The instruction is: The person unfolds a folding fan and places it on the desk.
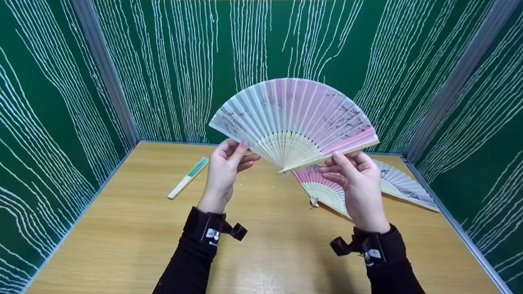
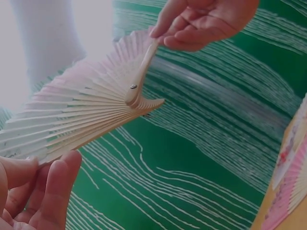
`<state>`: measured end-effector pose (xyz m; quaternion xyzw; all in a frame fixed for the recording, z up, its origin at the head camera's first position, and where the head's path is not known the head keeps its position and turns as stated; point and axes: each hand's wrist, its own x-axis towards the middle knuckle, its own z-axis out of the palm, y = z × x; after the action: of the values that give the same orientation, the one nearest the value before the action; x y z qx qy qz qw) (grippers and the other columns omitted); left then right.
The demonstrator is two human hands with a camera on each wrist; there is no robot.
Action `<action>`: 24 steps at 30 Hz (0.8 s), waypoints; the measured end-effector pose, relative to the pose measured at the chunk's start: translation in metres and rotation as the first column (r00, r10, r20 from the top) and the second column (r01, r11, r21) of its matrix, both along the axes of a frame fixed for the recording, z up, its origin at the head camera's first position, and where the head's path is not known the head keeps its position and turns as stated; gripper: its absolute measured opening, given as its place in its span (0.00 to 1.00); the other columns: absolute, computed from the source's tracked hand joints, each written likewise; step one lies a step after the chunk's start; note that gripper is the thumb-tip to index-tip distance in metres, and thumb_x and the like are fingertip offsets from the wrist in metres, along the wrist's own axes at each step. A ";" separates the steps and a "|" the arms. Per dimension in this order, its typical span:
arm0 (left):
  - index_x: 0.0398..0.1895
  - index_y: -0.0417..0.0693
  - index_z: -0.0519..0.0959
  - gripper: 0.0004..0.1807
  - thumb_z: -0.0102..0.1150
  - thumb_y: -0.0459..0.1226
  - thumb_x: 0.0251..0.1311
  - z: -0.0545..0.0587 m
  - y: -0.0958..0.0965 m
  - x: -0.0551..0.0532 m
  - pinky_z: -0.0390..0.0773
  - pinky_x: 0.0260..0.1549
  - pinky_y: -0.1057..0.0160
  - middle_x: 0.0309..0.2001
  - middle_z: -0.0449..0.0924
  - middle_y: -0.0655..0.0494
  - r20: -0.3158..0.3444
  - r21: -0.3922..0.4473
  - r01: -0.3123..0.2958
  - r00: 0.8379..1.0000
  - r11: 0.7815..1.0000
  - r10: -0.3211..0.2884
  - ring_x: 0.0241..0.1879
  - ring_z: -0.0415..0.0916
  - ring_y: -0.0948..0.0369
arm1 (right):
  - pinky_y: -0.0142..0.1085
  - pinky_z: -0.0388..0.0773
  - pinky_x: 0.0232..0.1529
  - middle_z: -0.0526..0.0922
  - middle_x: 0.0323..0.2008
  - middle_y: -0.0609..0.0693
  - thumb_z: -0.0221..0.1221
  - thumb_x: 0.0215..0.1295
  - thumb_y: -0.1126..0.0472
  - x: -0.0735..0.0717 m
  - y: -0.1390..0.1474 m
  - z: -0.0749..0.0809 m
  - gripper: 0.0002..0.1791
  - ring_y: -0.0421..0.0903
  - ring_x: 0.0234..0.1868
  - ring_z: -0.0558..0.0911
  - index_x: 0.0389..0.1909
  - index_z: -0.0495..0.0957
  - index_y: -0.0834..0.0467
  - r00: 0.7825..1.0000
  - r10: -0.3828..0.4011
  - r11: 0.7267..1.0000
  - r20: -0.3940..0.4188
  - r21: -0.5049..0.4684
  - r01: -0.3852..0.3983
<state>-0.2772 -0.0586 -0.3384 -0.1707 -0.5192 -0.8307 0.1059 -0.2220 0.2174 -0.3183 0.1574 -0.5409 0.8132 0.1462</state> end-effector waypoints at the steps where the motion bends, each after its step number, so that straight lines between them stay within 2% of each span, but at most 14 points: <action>1: 0.40 0.38 0.74 0.13 0.59 0.40 0.62 0.000 0.000 0.000 0.82 0.36 0.54 0.38 0.78 0.36 0.000 0.005 0.002 1.000 1.000 -0.002 0.36 0.82 0.44 | 0.47 0.82 0.36 0.79 0.36 0.66 0.58 0.66 0.64 0.000 0.000 0.000 0.17 0.59 0.33 0.83 0.46 0.68 0.73 1.000 0.000 1.000 0.002 -0.002 0.000; 10: 0.43 0.37 0.75 0.14 0.60 0.39 0.62 0.001 -0.002 0.000 0.82 0.35 0.56 0.37 0.79 0.41 -0.004 0.034 -0.003 1.000 0.999 0.003 0.36 0.82 0.44 | 0.47 0.82 0.36 0.79 0.36 0.65 0.59 0.65 0.64 0.000 -0.001 -0.001 0.17 0.59 0.33 0.83 0.46 0.68 0.72 0.999 -0.017 1.000 0.029 -0.008 0.017; 24: 0.41 0.36 0.74 0.14 0.61 0.39 0.61 0.003 -0.003 -0.001 0.83 0.32 0.59 0.36 0.78 0.35 0.010 0.097 -0.027 1.000 0.995 0.026 0.35 0.83 0.44 | 0.46 0.82 0.36 0.80 0.36 0.65 0.58 0.66 0.64 -0.001 -0.001 -0.001 0.15 0.57 0.32 0.84 0.45 0.69 0.71 0.999 0.012 1.000 0.032 -0.026 -0.011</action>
<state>-0.2782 -0.0613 -0.3358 -0.1548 -0.4809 -0.8542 0.1228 -0.2229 0.2166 -0.3193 0.1453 -0.5317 0.8234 0.1349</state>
